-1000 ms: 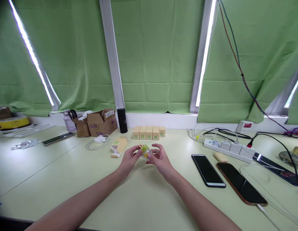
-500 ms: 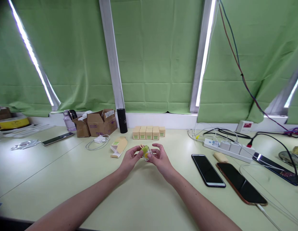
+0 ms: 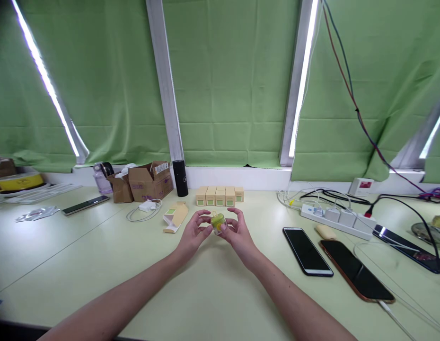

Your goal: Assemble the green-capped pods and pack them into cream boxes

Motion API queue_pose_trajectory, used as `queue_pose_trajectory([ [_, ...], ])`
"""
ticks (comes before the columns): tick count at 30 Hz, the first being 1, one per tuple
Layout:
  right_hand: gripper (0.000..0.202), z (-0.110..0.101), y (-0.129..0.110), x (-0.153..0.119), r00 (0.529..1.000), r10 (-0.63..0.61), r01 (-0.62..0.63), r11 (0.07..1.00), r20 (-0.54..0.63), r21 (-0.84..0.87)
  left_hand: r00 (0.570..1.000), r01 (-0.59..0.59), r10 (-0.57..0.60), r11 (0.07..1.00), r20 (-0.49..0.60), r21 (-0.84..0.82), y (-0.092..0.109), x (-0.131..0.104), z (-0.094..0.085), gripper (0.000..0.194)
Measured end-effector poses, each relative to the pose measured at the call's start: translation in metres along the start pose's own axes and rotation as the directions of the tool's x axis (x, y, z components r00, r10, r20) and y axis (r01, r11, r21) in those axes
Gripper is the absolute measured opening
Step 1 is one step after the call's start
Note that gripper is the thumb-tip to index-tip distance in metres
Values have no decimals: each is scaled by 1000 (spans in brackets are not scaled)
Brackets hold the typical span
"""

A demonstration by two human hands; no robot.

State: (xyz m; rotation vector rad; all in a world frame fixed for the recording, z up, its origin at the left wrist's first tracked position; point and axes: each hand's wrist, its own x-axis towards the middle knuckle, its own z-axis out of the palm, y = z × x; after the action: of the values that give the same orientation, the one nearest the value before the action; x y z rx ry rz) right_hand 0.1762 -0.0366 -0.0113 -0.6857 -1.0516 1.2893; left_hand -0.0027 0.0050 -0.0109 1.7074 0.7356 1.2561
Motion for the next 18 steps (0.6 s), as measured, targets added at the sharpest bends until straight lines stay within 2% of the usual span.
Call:
queue_pose_trajectory([
  [6,58,1,1,0,999,-32,30,998,-29,-50,999,-36,34,995,28,98,1,-2,5,46],
  [12,49,2,4,0,998,-62,61,992,-2,-112,998,-41,38,995,40,91,2,-2,7,44],
  [18,48,4,1,-1,996,-80,74,982,-29,-177,998,-56,53,993,35,104,4,-2,8,40],
])
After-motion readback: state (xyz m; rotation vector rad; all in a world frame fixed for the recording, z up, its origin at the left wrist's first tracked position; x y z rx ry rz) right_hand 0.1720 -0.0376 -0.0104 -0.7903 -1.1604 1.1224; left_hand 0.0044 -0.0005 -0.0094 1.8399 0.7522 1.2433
